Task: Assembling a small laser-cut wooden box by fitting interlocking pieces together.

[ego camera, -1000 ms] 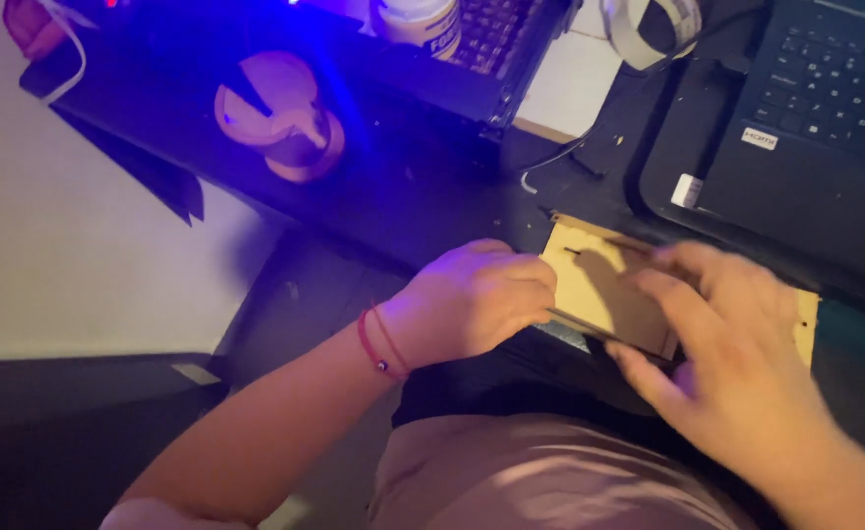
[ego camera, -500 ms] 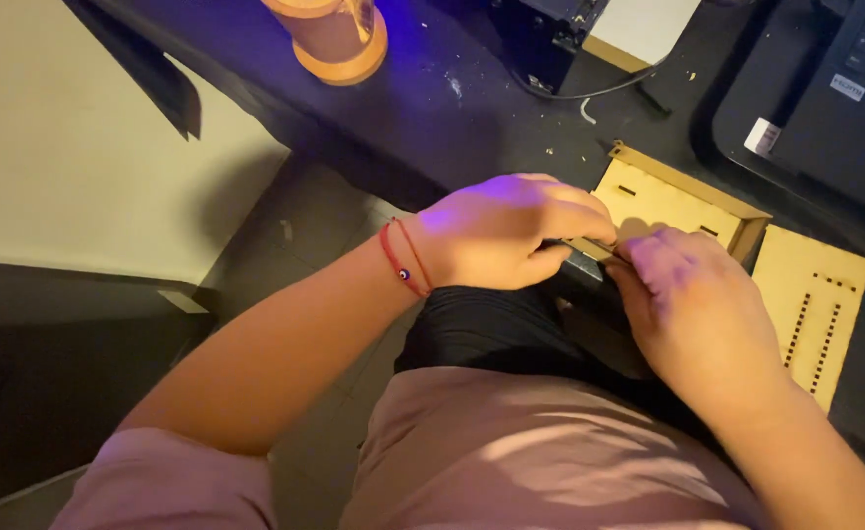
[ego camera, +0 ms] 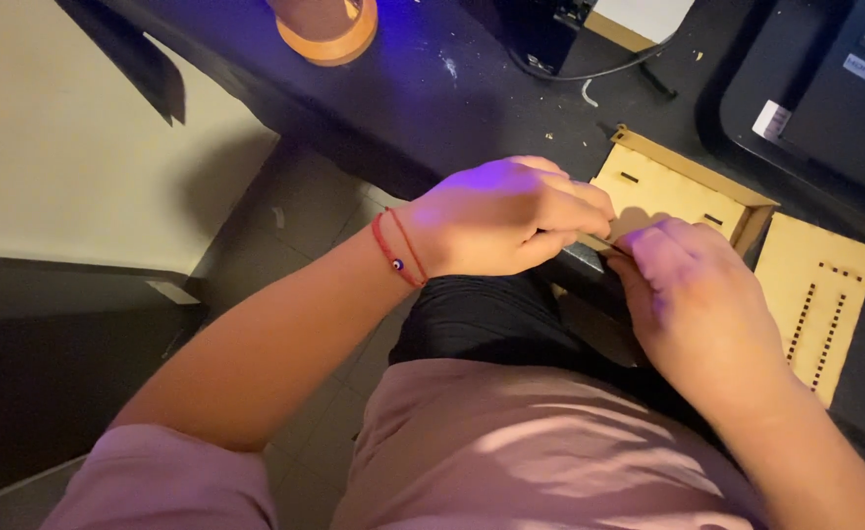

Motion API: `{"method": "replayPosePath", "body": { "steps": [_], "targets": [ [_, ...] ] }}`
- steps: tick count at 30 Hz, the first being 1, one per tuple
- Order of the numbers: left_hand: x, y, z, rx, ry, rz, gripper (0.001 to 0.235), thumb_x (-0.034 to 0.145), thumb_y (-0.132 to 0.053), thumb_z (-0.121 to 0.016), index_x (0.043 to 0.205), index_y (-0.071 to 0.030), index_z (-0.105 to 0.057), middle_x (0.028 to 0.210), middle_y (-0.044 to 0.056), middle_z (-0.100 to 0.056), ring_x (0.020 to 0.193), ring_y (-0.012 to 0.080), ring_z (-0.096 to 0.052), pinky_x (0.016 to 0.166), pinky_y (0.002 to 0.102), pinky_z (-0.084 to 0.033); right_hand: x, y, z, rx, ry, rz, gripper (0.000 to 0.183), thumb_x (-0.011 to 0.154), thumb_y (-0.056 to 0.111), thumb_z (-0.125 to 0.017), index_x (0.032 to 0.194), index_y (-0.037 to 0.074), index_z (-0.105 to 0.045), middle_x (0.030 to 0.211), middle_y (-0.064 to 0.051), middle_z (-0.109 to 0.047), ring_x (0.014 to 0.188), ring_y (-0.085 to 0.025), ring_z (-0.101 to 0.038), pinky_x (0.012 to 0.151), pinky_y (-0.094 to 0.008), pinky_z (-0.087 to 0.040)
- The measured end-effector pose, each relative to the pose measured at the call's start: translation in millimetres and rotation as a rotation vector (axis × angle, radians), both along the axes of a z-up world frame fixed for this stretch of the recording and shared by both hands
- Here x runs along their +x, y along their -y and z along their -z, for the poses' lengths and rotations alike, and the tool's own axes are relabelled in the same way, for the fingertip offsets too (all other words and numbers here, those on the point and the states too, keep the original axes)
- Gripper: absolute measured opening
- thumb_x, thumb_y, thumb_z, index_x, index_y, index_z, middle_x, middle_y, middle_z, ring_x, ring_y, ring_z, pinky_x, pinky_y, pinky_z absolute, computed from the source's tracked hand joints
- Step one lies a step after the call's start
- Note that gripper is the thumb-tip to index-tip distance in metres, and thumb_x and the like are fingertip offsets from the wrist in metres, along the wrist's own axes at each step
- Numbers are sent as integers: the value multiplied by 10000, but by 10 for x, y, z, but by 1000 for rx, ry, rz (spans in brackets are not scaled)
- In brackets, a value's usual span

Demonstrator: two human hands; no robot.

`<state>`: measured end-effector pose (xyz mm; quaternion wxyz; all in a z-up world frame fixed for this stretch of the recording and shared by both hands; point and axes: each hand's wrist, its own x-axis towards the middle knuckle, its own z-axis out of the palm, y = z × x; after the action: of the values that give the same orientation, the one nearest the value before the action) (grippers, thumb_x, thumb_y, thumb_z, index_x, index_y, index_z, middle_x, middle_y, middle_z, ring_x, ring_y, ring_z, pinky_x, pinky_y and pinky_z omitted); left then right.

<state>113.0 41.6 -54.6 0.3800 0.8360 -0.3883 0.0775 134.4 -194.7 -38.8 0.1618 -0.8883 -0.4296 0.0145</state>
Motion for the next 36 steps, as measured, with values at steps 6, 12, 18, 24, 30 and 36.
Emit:
{"method": "replayPosePath", "body": {
  "steps": [6,12,18,24,30,36],
  "targets": [
    [-18,24,-4,36,50,-33,160,888,73,-445,906,-83,-475,833,31,-460,577,279,-316,772,366,-416,8,-13,-22,11,-73,8,88,948,72,-597,1003,3,-594,890,-181,-592,820,-426,-541,732,-504,-452],
    [-32,28,-54,36,77,-23,140,884,68,-456,920,-67,-467,885,47,-564,586,315,-387,691,372,-369,10,-35,-22,-17,17,-28,118,980,89,-595,971,-22,-555,842,-197,-538,743,-424,-503,699,-513,-429],
    [-30,45,40,4,75,-77,173,950,18,-479,1056,-112,-521,937,-8,-600,650,266,-500,808,367,-432,39,-57,-73,-54,-12,-17,165,967,132,-624,894,-3,-564,789,-187,-550,753,-429,-538,674,-518,-440],
    [-47,102,81,-32,222,-186,258,858,80,-527,1005,-131,-536,885,-35,-598,574,269,-413,792,349,-459,57,266,-363,-78,-153,3,520,855,204,-622,1349,58,-551,1163,-158,-640,1060,-372,-605,908,-457,-472],
    [-72,146,150,-28,196,-233,300,862,60,-601,1062,-163,-598,1102,-78,-703,745,168,-627,925,342,-468,-102,1006,-159,127,-97,405,142,959,25,-693,1101,25,-706,971,-109,-672,854,-219,-622,844,-345,-470],
    [-125,246,35,32,161,-287,242,829,-11,-624,1001,-153,-531,1033,-85,-681,675,203,-544,888,360,-456,-221,923,-2,11,-120,528,143,872,257,-752,950,164,-678,779,7,-651,749,-170,-602,745,-290,-436]
  ]
}}
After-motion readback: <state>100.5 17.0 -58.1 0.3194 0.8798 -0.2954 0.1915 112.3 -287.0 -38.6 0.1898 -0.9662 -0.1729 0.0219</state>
